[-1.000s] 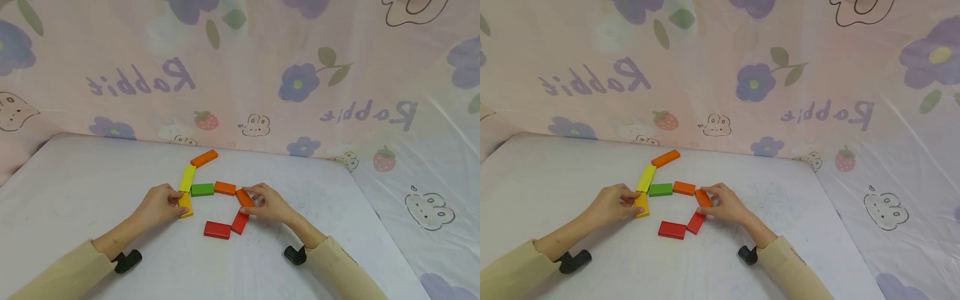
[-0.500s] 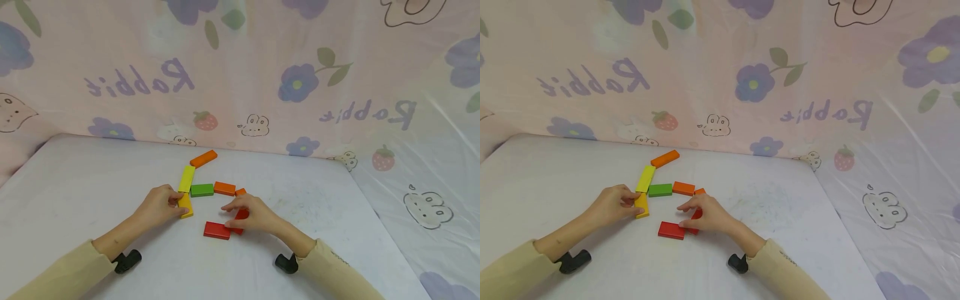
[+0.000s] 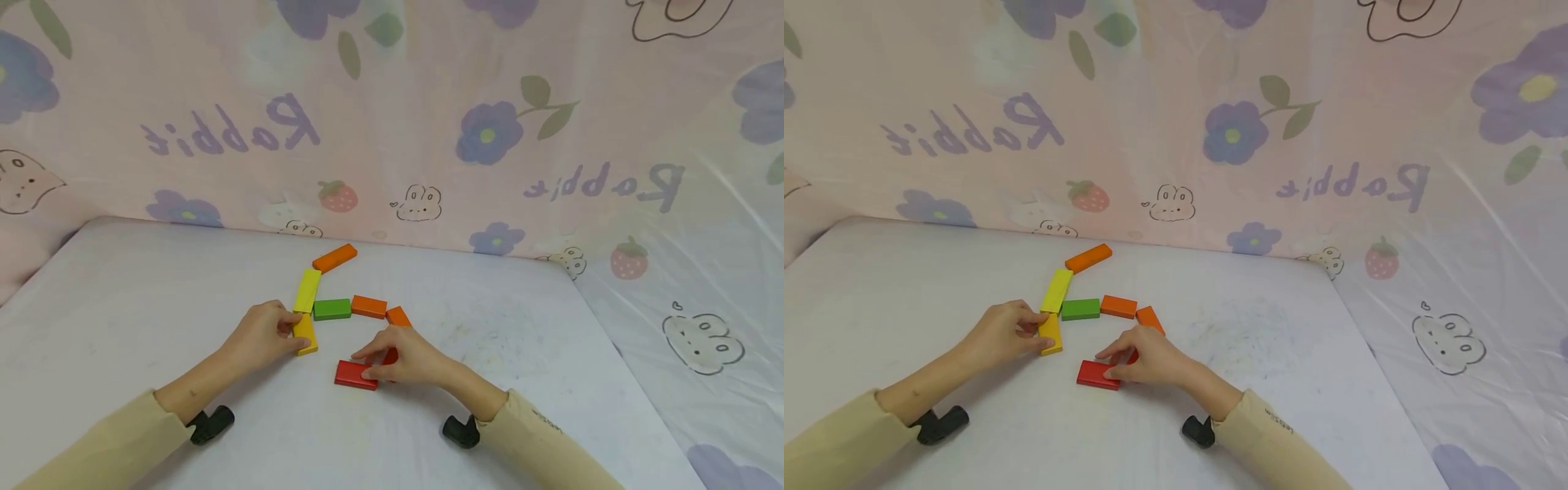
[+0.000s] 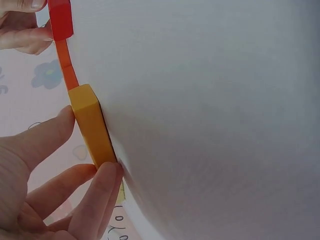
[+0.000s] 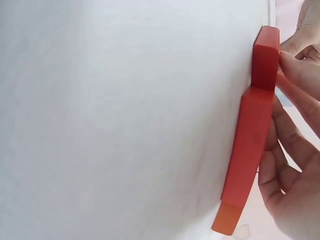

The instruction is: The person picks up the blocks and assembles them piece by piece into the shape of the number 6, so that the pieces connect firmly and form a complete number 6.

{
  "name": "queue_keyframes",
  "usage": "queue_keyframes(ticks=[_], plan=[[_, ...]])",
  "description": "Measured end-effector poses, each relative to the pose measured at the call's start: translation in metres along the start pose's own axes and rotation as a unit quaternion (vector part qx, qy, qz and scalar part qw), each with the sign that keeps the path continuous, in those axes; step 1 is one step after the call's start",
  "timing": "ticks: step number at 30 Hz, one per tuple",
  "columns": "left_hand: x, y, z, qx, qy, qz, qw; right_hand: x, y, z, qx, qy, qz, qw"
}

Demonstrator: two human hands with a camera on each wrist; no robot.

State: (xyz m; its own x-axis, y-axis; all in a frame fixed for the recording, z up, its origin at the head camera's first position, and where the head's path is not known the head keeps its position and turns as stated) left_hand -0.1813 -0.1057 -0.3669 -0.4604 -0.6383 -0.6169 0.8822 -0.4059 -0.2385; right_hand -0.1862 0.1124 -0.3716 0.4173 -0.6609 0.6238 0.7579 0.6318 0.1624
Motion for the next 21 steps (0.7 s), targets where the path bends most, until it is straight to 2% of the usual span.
queue_keyframes(ticks=[12,21], plan=[[0.001,-0.001,-0.002,-0.004,-0.003,-0.009,0.9999,0.008,-0.008,-0.006,-0.009,0.019,-0.024,0.9995],[0.000,0.000,-0.001,-0.004,-0.007,-0.016,0.9998,0.020,-0.017,-0.011,-0.024,0.010,-0.046,0.9986]])
Point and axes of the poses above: each hand's wrist, its own y-axis away from the middle knuckle, its own z-axis out of the back of the hand, x = y × z, the point moved 5 cm from there along -y, towards the middle knuckle, and after that the axes turned 15 degrees about -z, right-handed, at the moved point
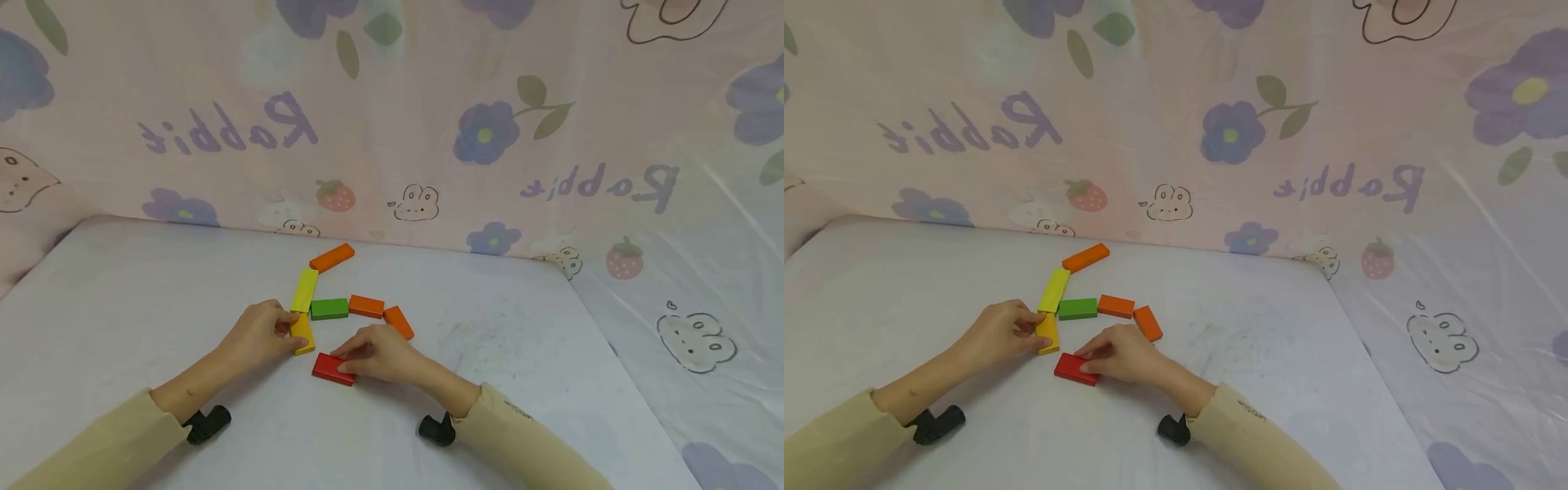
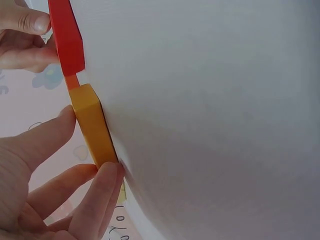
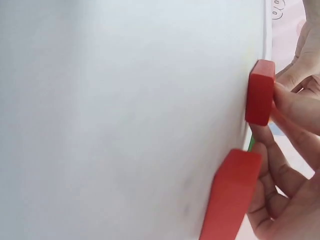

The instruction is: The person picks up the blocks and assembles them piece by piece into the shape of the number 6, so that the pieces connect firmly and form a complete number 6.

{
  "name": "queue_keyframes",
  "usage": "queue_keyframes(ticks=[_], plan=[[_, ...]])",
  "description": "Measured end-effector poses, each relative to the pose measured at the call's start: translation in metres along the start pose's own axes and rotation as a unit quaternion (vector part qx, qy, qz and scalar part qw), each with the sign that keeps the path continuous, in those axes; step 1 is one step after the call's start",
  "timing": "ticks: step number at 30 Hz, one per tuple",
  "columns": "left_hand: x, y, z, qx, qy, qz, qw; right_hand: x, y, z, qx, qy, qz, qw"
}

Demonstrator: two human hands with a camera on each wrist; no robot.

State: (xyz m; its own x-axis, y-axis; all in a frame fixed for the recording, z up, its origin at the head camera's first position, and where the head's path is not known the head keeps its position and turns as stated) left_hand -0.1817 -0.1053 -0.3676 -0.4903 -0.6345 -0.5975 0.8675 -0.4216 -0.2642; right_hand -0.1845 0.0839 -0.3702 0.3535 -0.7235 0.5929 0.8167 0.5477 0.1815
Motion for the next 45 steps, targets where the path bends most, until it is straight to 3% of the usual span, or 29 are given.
queue_keyframes(ticks=[10,21,29,37,45], plan=[[0.003,0.001,0.000,-0.003,-0.005,-0.005,1.0000,0.007,-0.010,-0.008,0.008,-0.029,-0.019,0.9994],[0.001,-0.002,0.001,-0.001,-0.005,0.004,1.0000,-0.002,-0.011,0.001,0.011,-0.041,-0.031,0.9986],[0.000,-0.001,0.001,0.000,0.000,0.009,1.0000,-0.022,0.005,0.025,-0.003,-0.027,0.019,0.9995],[0.000,-0.001,0.001,-0.002,0.000,0.004,1.0000,-0.047,0.018,0.045,0.012,0.006,0.013,0.9998],[-0.001,0.000,0.001,-0.001,0.007,0.004,1.0000,-0.061,0.022,0.048,0.008,0.026,0.043,0.9987]])
Point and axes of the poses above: each hand's wrist, its own y-axis away from the middle knuckle, its own z-axis out of the back of the hand, x = y × z, the point moved 5 cm from there along -y, towards the middle knuckle, and after that the axes turned 15 degrees about -z, right-handed, at the moved point
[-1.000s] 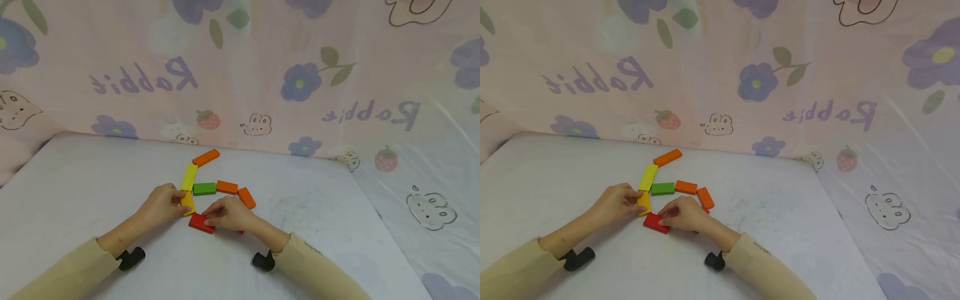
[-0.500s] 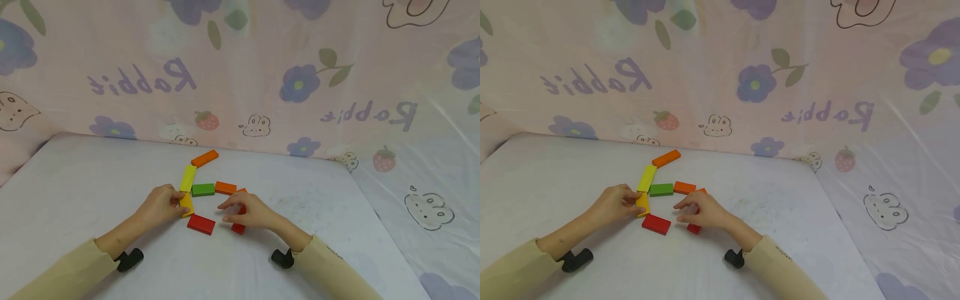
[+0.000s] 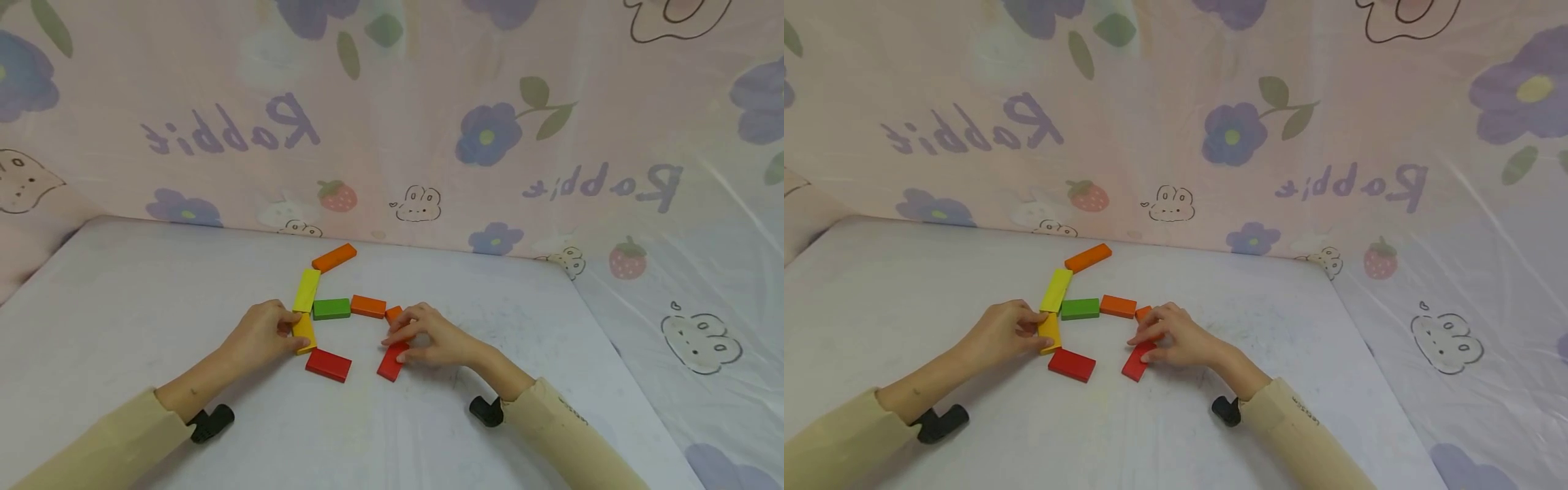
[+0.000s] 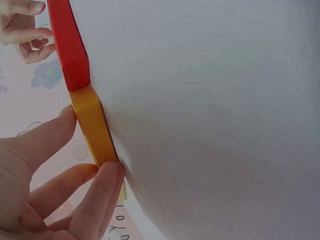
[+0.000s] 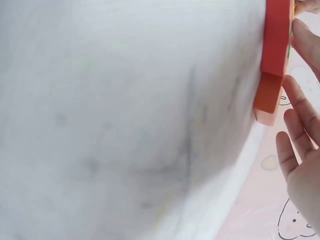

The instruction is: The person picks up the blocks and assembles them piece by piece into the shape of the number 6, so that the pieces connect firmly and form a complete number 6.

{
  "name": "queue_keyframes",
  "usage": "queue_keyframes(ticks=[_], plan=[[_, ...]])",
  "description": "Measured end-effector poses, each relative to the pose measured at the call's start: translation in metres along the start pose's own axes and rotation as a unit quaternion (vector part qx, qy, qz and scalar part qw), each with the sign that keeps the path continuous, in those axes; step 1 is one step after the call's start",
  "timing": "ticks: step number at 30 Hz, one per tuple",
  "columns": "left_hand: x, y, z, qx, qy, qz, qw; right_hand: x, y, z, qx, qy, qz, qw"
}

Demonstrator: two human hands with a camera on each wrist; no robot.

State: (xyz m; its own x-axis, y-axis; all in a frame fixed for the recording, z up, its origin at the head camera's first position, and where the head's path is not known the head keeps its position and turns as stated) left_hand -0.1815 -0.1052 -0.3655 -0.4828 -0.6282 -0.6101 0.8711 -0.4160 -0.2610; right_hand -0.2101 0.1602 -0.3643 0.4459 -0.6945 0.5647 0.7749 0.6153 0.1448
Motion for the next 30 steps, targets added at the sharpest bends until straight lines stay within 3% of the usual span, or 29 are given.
queue_keyframes(ticks=[16,30], plan=[[0.000,-0.001,-0.001,0.007,-0.002,0.005,1.0000,-0.004,-0.001,-0.009,0.017,-0.022,-0.011,0.9995],[0.001,0.000,0.000,0.008,-0.006,0.007,0.9999,0.013,-0.008,-0.019,-0.013,-0.020,0.013,0.9996]])
Point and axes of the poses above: each hand's wrist, its own y-axis away from the middle knuckle, its own z-axis out of the back of the hand, x = y × z, the point moved 5 cm from there along -y, towards the middle knuckle, and after that the axes turned 15 degrees about -z, right-handed, at the moved point
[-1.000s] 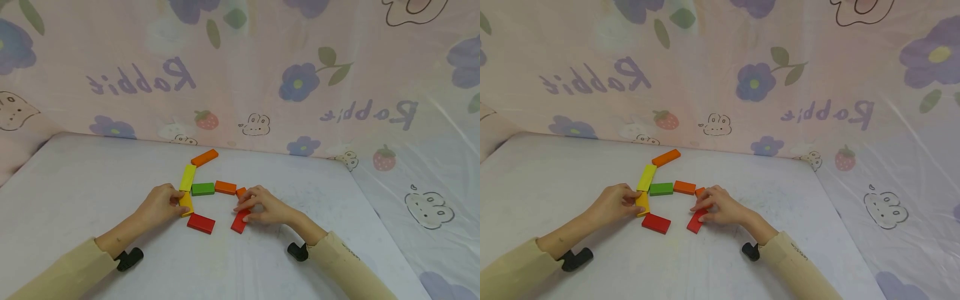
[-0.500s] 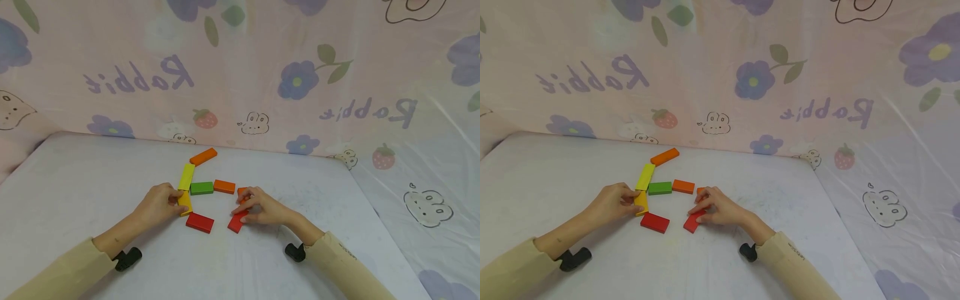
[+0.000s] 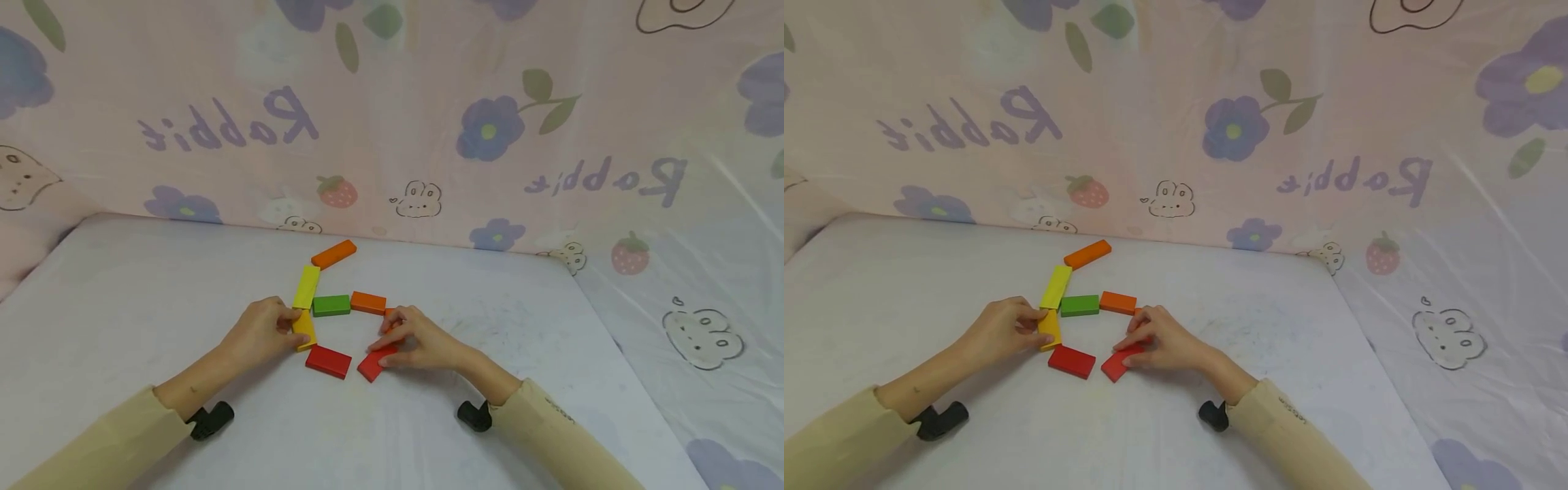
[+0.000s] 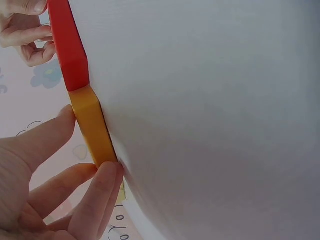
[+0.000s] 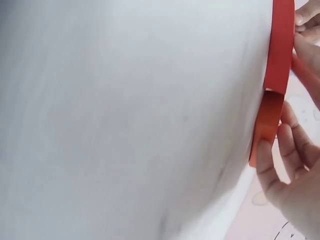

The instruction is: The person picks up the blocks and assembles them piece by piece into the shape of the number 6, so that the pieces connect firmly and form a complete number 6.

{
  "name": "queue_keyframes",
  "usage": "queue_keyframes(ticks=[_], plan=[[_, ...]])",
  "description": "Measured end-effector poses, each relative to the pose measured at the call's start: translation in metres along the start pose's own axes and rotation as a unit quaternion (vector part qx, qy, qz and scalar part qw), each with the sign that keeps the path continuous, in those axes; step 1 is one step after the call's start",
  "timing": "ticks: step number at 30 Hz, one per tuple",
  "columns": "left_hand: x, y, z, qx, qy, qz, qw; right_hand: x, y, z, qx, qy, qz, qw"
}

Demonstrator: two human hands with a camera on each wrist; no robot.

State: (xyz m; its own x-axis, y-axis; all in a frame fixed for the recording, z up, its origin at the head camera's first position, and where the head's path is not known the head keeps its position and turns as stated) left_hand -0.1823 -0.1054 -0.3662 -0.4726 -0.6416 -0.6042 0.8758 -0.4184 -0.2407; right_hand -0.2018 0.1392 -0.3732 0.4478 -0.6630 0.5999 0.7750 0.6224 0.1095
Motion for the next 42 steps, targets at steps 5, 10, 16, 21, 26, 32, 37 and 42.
queue_keyframes(ticks=[5,10,16,21,26,32,37,42], plan=[[-0.001,0.002,0.001,-0.001,0.002,0.000,1.0000,0.005,-0.002,-0.003,-0.025,0.000,-0.007,0.9997],[-0.001,0.002,0.001,-0.004,0.003,-0.004,1.0000,0.010,-0.002,-0.005,-0.037,-0.001,-0.044,0.9984],[-0.001,0.002,0.001,-0.005,0.005,-0.003,1.0000,0.014,-0.003,-0.007,-0.049,0.002,-0.065,0.9967],[-0.001,0.002,0.001,-0.006,0.005,-0.002,1.0000,0.015,-0.004,-0.007,-0.055,-0.001,-0.075,0.9957],[-0.001,0.002,0.001,-0.008,0.003,0.000,1.0000,0.013,-0.005,-0.008,-0.055,0.003,-0.086,0.9948],[-0.001,0.001,0.000,0.001,0.000,-0.001,1.0000,0.011,-0.003,-0.004,-0.065,-0.016,-0.093,0.9935],[0.002,0.003,0.002,-0.005,0.004,0.000,1.0000,0.004,0.001,0.006,-0.091,-0.039,-0.105,0.9896],[0.009,0.007,0.011,-0.007,-0.002,0.008,0.9999,-0.006,0.005,0.015,-0.105,-0.040,-0.117,0.9867]])
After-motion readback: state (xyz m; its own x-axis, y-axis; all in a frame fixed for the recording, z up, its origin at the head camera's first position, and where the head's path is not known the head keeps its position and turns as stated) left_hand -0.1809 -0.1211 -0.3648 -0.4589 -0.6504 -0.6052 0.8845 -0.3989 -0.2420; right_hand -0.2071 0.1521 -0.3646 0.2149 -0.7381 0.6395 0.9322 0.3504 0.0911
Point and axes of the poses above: each hand's wrist, its own y-axis away from the middle knuckle, its own z-axis out of the back of the hand, x = y × z, the point moved 5 cm from there along -y, towards the middle knuckle, and after that the axes turned 15 degrees about -z, right-handed, at the moved point
